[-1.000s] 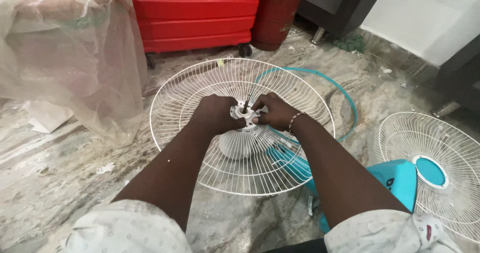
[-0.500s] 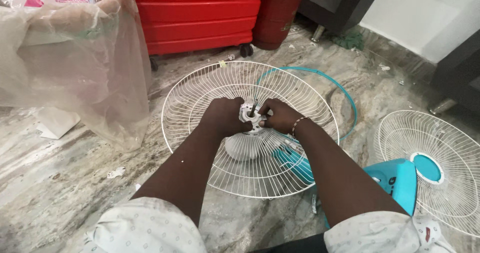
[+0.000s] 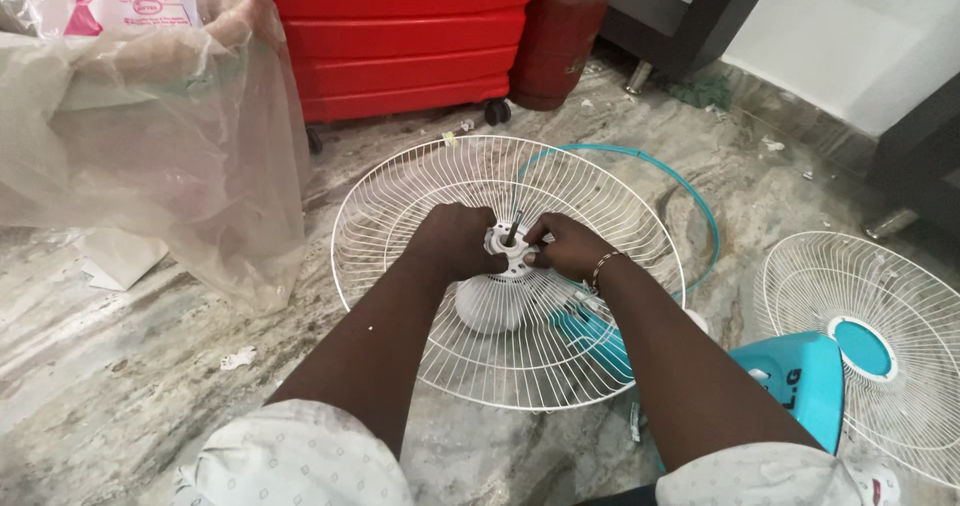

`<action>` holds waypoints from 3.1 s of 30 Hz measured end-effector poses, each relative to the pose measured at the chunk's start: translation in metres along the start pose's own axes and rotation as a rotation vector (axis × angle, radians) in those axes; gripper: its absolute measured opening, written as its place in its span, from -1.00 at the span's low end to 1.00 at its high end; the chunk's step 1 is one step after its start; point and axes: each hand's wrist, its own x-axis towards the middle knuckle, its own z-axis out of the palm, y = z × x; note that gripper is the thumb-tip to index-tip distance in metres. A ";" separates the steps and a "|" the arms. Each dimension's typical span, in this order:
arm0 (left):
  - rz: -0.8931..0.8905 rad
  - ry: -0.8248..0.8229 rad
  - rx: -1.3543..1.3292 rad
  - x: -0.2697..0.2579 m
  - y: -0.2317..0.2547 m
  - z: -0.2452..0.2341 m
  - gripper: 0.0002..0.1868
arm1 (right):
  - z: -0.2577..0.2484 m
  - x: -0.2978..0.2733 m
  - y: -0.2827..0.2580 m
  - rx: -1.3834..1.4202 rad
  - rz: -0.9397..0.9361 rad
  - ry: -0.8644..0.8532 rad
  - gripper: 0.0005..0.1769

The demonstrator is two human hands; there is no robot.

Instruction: The person assembles a table fan by attaching the front grill, securing it with a screwdriver, and then installing the fan blades onto the motor hub. The person uses a screwdriver to tighten the grill and then places the blades by hand.

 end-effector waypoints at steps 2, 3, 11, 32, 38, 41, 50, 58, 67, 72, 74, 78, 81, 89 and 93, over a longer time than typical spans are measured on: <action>0.004 -0.012 0.030 0.001 -0.001 0.004 -0.45 | 0.001 -0.005 0.002 0.007 0.019 -0.001 -0.67; 0.006 -0.019 0.037 0.003 -0.003 0.003 -0.44 | 0.001 -0.005 0.001 -0.016 0.010 0.006 -0.67; 0.006 -0.003 -0.046 -0.001 -0.008 0.000 -0.42 | 0.011 0.003 0.022 0.034 -0.092 0.082 -0.70; -0.152 -0.016 0.088 -0.025 -0.007 0.018 0.08 | 0.012 -0.036 0.002 0.084 -0.185 0.148 -0.35; -0.168 -0.066 0.121 -0.023 -0.002 0.012 0.02 | 0.018 -0.025 0.008 0.189 -0.205 0.141 -0.42; -0.172 -0.085 0.139 -0.022 0.000 0.009 -0.03 | 0.020 -0.021 0.012 0.276 -0.199 0.139 -0.45; -0.153 -0.080 0.160 -0.019 -0.005 0.015 -0.15 | 0.024 -0.021 0.016 0.250 -0.112 0.181 -0.53; -0.193 -0.081 0.158 -0.025 -0.002 0.018 -0.10 | 0.029 -0.032 0.006 0.152 -0.208 0.227 -0.49; -0.381 -0.131 -0.069 -0.020 0.064 0.002 0.00 | 0.029 -0.058 -0.017 -0.099 -0.196 0.278 -0.37; -0.362 0.040 -0.117 -0.026 0.075 0.022 -0.05 | -0.004 -0.076 -0.013 -0.086 -0.184 0.332 -0.67; -0.296 0.150 0.079 -0.031 0.073 0.028 0.00 | -0.023 -0.079 -0.009 -0.121 -0.212 0.524 -0.74; -0.369 0.154 0.149 -0.030 0.075 0.038 -0.03 | -0.050 -0.076 0.030 -0.116 -0.025 0.949 -0.78; -0.411 0.141 0.149 -0.029 0.080 0.032 -0.02 | -0.064 -0.055 0.078 -0.070 0.163 1.055 -0.80; -0.491 -0.160 0.154 -0.029 0.086 -0.002 -0.03 | -0.035 -0.021 0.191 -0.057 0.532 0.408 -0.80; -0.459 -0.061 0.115 -0.028 0.088 -0.007 0.01 | -0.006 -0.017 0.197 -0.073 0.453 0.216 -0.80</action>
